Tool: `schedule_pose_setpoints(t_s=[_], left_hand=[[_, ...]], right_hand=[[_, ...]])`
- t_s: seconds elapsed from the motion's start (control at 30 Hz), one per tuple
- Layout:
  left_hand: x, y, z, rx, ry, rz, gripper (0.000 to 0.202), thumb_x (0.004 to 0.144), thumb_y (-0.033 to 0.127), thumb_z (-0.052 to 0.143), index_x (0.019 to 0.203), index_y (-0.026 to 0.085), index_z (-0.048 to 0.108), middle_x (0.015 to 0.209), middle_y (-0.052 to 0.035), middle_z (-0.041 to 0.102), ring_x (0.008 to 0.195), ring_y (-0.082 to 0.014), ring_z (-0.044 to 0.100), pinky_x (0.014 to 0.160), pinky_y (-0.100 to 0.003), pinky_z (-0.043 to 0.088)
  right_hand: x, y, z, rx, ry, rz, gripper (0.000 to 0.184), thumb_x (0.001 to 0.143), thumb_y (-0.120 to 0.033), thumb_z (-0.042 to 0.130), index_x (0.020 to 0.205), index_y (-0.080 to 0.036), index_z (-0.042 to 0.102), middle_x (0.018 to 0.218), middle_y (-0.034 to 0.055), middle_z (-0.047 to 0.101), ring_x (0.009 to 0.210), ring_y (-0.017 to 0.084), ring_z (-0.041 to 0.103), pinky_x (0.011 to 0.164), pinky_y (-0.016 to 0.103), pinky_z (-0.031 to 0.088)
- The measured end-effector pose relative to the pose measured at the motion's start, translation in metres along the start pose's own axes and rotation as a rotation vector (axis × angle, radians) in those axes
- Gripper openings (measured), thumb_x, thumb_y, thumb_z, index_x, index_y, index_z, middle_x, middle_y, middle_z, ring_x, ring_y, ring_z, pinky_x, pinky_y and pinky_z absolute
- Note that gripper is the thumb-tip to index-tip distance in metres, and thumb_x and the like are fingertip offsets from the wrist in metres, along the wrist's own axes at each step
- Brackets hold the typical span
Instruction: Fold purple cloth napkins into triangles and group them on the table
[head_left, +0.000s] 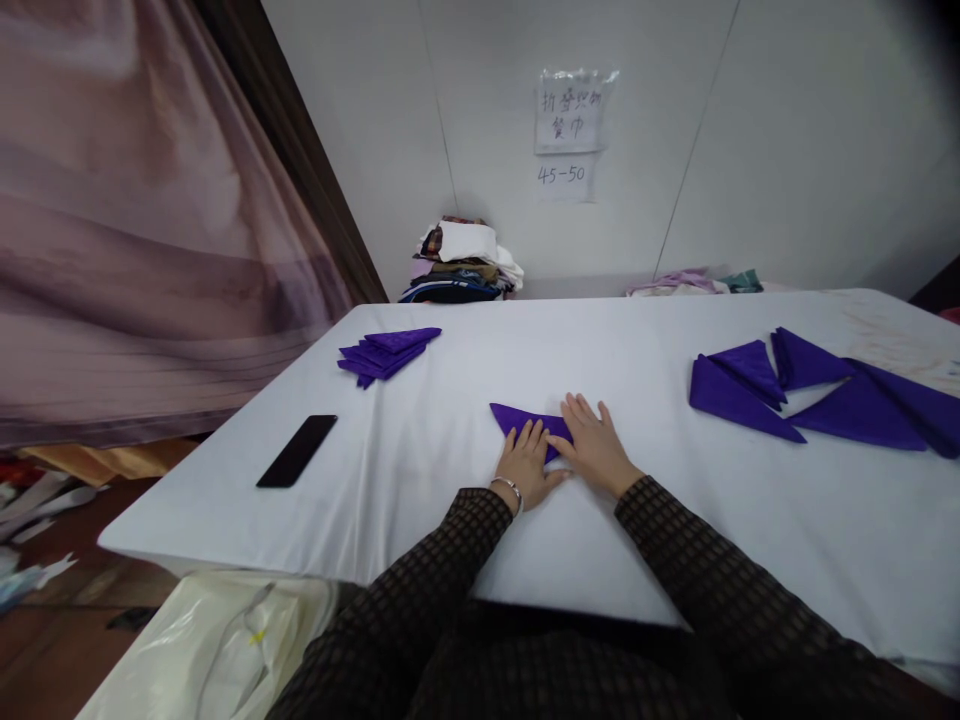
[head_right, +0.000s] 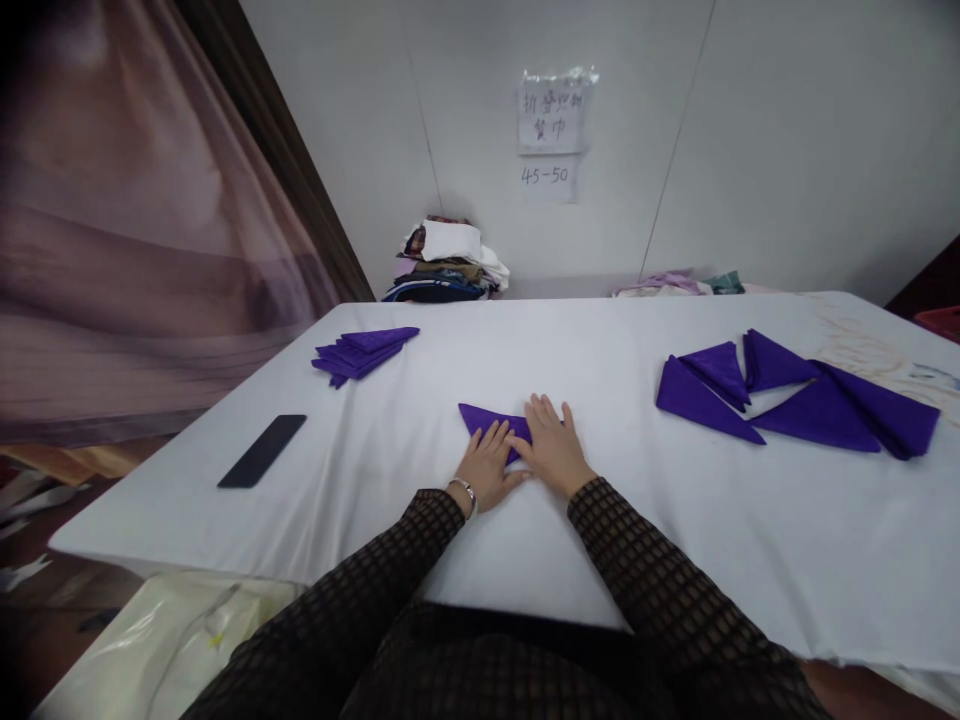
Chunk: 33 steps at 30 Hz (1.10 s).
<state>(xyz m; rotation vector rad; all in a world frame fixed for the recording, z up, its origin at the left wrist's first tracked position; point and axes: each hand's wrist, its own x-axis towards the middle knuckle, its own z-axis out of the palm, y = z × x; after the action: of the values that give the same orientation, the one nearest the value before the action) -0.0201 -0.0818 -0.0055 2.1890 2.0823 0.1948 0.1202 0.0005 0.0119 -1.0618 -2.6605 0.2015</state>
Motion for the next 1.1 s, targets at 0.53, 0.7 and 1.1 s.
schedule_pose_setpoints(t_s=[0.53,0.7,1.1], left_hand=[[0.000,-0.032,-0.023,-0.137,-0.112,0.111,0.068,0.083,0.052,0.046,0.142,0.024,0.028,0.150,-0.0071,0.026,0.139,-0.0237,0.018,0.111,-0.047,0.016],[-0.003,-0.040,-0.023,-0.170,-0.097,0.100,0.073,0.081,0.058,0.046,0.142,0.023,0.026,0.150,-0.0090,0.026,0.139,-0.0244,0.018,0.112,-0.050,0.011],[0.009,-0.076,-0.020,-0.125,0.027,-0.261,0.050,0.090,0.056,0.029,0.132,0.033,0.042,0.143,0.0008,0.040,0.135,-0.0226,0.027,0.109,-0.058,0.010]], right_hand=[[-0.002,-0.001,0.021,0.162,-0.175,-0.214,0.072,0.090,-0.060,0.025,0.145,-0.014,0.022,0.149,0.0117,0.026,0.138,0.023,0.017,0.111,0.044,0.012],[-0.002,-0.001,0.021,0.152,-0.199,-0.211,0.072,0.090,-0.061,0.023,0.144,-0.013,0.026,0.149,0.0106,0.024,0.138,0.023,0.016,0.112,0.044,0.011],[-0.002,-0.001,0.021,0.124,-0.172,-0.234,0.070,0.089,-0.061,0.027,0.142,-0.014,0.032,0.148,0.0124,0.028,0.138,0.025,0.019,0.110,0.046,0.016]])
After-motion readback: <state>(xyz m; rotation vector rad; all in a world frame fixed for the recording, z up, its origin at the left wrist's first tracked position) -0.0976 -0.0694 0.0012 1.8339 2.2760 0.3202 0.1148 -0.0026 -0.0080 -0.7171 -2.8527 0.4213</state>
